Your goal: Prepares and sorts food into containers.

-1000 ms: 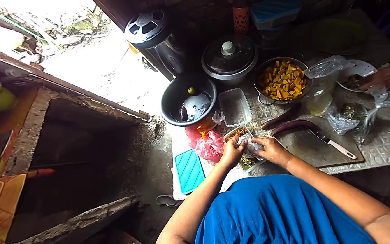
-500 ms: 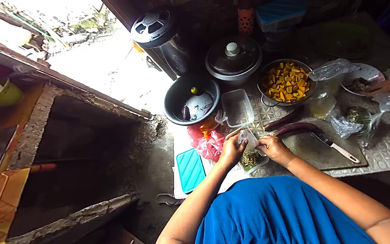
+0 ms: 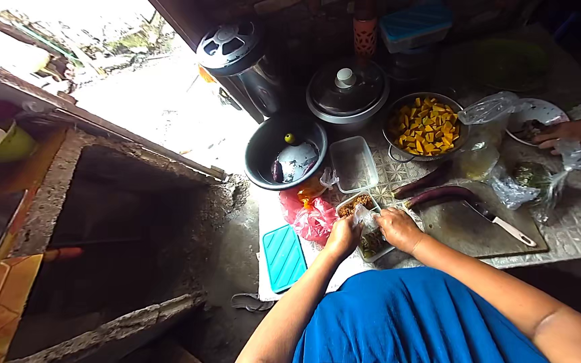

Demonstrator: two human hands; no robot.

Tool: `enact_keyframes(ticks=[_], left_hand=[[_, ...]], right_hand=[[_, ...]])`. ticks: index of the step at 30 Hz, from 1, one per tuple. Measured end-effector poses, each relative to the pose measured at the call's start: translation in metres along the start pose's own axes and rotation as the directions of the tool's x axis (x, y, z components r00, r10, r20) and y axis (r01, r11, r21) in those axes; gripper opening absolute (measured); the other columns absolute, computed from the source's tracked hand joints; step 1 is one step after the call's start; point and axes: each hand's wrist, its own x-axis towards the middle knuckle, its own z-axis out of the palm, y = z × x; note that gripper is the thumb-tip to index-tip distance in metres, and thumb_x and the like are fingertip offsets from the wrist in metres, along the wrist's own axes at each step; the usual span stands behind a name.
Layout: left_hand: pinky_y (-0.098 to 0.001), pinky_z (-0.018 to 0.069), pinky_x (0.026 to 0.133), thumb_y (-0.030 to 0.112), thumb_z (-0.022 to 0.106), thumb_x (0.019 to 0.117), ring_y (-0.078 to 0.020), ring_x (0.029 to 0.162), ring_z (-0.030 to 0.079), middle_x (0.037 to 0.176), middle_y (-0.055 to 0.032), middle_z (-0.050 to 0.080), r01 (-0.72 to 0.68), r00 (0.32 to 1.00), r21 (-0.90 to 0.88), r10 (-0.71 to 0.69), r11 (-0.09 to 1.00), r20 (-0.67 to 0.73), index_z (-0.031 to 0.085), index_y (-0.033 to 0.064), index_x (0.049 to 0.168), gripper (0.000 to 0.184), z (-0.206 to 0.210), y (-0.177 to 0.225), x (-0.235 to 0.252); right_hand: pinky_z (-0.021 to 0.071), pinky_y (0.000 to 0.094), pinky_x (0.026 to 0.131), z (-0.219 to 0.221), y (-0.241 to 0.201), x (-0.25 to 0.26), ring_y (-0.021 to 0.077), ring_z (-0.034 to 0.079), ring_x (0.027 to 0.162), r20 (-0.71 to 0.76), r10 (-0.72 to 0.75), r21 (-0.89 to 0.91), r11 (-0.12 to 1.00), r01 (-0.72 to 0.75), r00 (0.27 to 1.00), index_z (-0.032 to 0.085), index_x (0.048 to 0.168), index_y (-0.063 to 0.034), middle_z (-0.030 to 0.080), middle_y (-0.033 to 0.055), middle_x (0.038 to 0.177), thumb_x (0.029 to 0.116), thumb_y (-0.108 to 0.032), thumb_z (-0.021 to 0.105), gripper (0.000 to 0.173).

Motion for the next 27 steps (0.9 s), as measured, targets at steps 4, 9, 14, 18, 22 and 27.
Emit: enact_keyframes(ticks=[4, 9, 14, 18, 22, 27], left_hand=[[-0.0523, 0.0508, 0.094, 0.024, 0.054, 0.1053, -0.0325, 0.1, 0.068, 0.103, -0.0206, 0.07, 0.009, 0.992, 0.022, -0.012, 1.0, 0.122, 0.068, -0.0029, 0.115, 0.032, 0.001, -0.009, -0.011], [-0.0481, 0.0512, 0.098, 0.02, 0.057, 0.1036, -0.0281, 0.104, 0.069, 0.108, -0.0186, 0.071, -0.015, 1.0, -0.063, 0.016, 0.998, 0.01, 0.068, -0.0019, 0.119, 0.029, -0.003, -0.004, -0.011], [-0.0372, 0.0536, 0.092, 0.019, 0.06, 0.1016, -0.0167, 0.095, 0.069, 0.103, -0.0123, 0.073, -0.157, 0.976, -0.171, 0.127, 0.973, -0.178, 0.07, -0.0005, 0.114, 0.025, -0.016, 0.009, -0.019], [-0.0258, 0.0568, 0.084, 0.016, 0.064, 0.0975, -0.0073, 0.086, 0.069, 0.095, -0.0091, 0.073, -0.44, 0.833, -0.218, 0.305, 0.871, -0.461, 0.074, -0.0013, 0.103, 0.02, -0.006, 0.006, -0.027], [-0.0362, 0.055, 0.097, 0.017, 0.064, 0.0982, -0.0204, 0.102, 0.07, 0.105, -0.0158, 0.073, -0.414, 0.865, -0.127, 0.345, 0.902, -0.365, 0.074, -0.0027, 0.107, 0.023, 0.01, -0.013, -0.019], [-0.0412, 0.0512, 0.101, 0.011, 0.059, 0.0996, -0.0259, 0.108, 0.068, 0.114, -0.0195, 0.071, -0.229, 0.957, -0.136, 0.197, 0.964, -0.213, 0.071, -0.0036, 0.117, 0.026, -0.002, -0.002, -0.019]], right_hand=[[0.047, 0.059, 0.099, 0.01, -0.004, -0.014, 0.0442, 0.062, 0.117, 0.065, -0.094, -0.089, 0.991, 0.099, 0.993, 0.071, 0.112, 0.0049, 0.068, 0.0269, 0.116, 0.1011, -0.005, 0.048, 0.027], [0.0461, 0.0586, 0.1, -0.002, 0.002, -0.011, 0.0433, 0.062, 0.116, -0.031, -0.062, -0.054, 0.997, 0.06, 0.998, 0.073, 0.114, 0.0006, 0.068, 0.0259, 0.114, 0.1007, -0.006, 0.051, 0.027], [0.0491, 0.0576, 0.098, -0.031, 0.003, -0.025, 0.0418, 0.066, 0.11, -0.175, -0.061, 0.082, 0.994, 0.076, 0.983, 0.076, 0.111, -0.0013, 0.07, 0.0249, 0.105, 0.0992, -0.01, 0.056, 0.025], [0.0569, 0.049, 0.083, -0.03, 0.005, -0.041, 0.0322, 0.071, 0.087, -0.569, -0.14, 0.13, 0.958, 0.256, 0.81, 0.08, 0.108, -0.0087, 0.072, 0.0152, 0.088, 0.0978, -0.016, 0.061, 0.023], [0.0561, 0.0508, 0.092, 0.0, 0.013, -0.034, 0.0344, 0.071, 0.099, -0.481, -0.068, 0.178, 0.969, 0.173, 0.874, 0.077, 0.113, -0.0063, 0.074, 0.0178, 0.099, 0.101, -0.016, 0.058, 0.024], [0.0589, 0.0537, 0.082, 0.001, 0.005, -0.029, 0.0386, 0.073, 0.09, -0.567, -0.079, 0.081, 0.985, 0.152, 0.82, 0.078, 0.105, -0.0022, 0.073, 0.0198, 0.09, 0.0946, -0.007, 0.064, 0.018]])
